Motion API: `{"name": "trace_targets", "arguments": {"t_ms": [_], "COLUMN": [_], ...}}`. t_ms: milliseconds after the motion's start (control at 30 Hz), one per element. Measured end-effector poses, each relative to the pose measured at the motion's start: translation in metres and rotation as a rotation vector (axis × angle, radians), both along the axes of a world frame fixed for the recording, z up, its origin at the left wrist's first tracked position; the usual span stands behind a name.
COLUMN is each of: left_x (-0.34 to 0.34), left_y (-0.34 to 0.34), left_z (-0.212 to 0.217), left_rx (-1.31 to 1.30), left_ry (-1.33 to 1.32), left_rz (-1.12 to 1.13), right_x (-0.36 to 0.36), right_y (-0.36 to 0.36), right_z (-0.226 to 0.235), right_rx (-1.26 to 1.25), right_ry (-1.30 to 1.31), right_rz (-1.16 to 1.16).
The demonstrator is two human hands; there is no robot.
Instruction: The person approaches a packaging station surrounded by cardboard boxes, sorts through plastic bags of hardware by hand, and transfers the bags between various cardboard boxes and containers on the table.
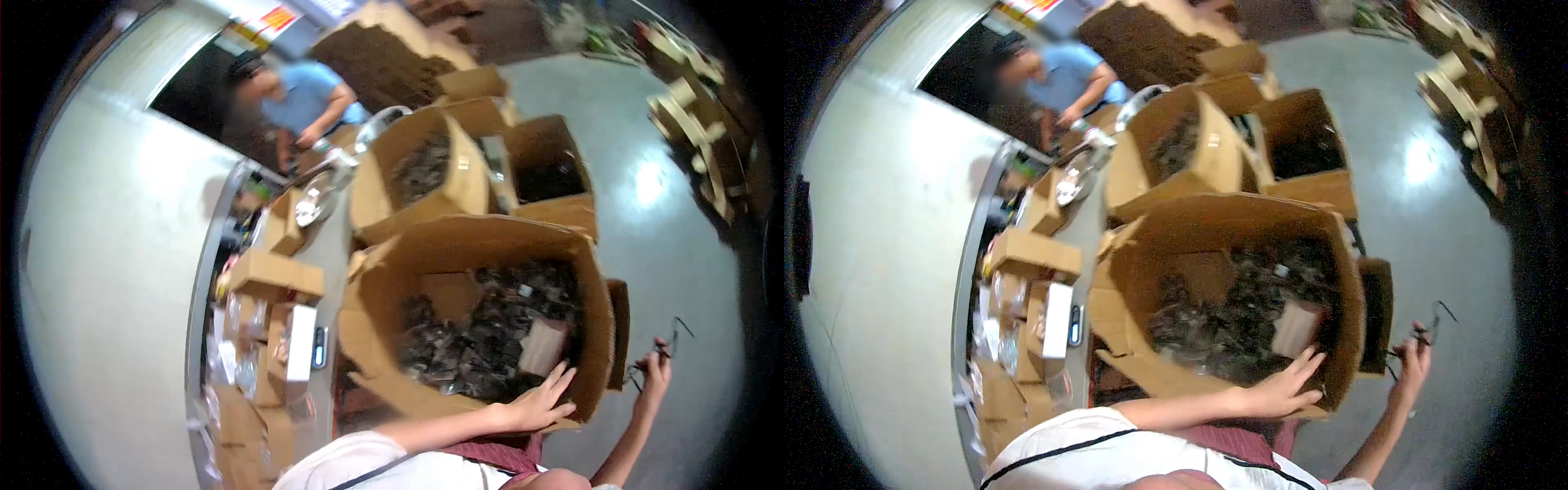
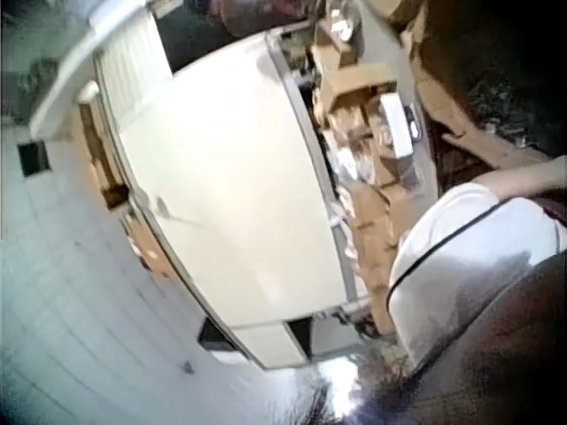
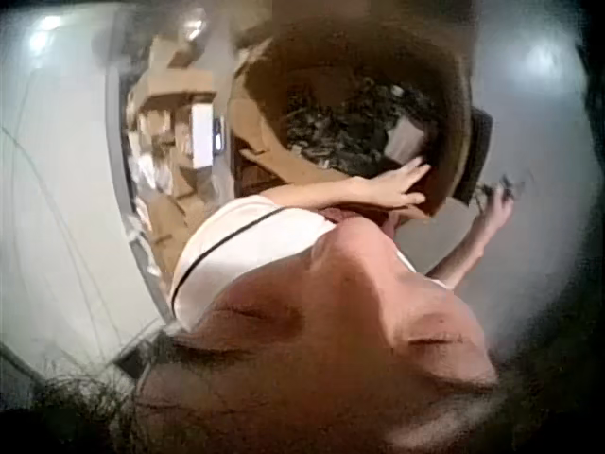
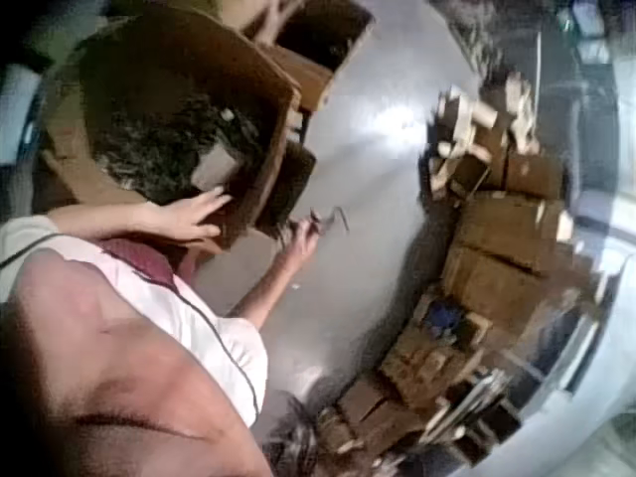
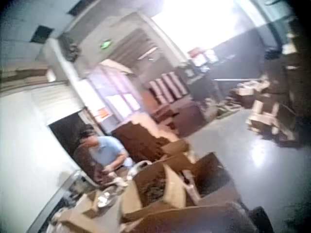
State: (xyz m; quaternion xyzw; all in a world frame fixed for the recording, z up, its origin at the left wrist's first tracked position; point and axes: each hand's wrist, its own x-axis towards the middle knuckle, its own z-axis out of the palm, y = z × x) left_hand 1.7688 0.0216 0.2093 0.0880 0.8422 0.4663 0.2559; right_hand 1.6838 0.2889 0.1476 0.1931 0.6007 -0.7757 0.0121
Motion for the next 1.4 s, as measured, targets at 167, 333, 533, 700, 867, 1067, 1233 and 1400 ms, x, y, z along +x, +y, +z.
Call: {"name": "trace_targets", "arguments": {"t_ms": [167,333,533,700,867,1067,1233,1400], "left_x": [0.035,0.087,0.184,0.255,0.282,0.281,0.292,0.260], "left_y": [-0.138,-0.285,-0.418,-0.465,-0.481,-0.490,-0.482,-0.480], "left_z": [0.038,0.088,0.092,0.036,-0.019,-0.062,-0.096,0.011], "left_rx": [0.065,0.297,0.145,-0.102,0.105,0.363,0.583,0.076], "left_ry": [0.114,0.343,0.567,0.452,0.369,0.331,0.329,0.250], "left_rz": [0.368,0.692,1.068,1.237,1.403,1.394,1.369,1.216], "right_x": [-0.001,0.011,-0.011,-0.093,-0.143,-0.180,-0.127,-0.141], "right_y": [-0.112,-0.303,-0.590,-0.837,-1.030,-1.079,-1.016,-0.850], "right_z": [0.155,0.241,0.274,0.215,0.146,0.119,0.182,0.174], "right_rx": [0.189,0.164,0.177,0.071,0.252,0.214,-0.221,0.207], "right_ry": [0.184,0.099,-0.054,0.070,0.135,0.404,0.324,0.584], "right_rz": [0.149,0.664,1.307,1.380,1.241,0.642,0.871,1.056]}}
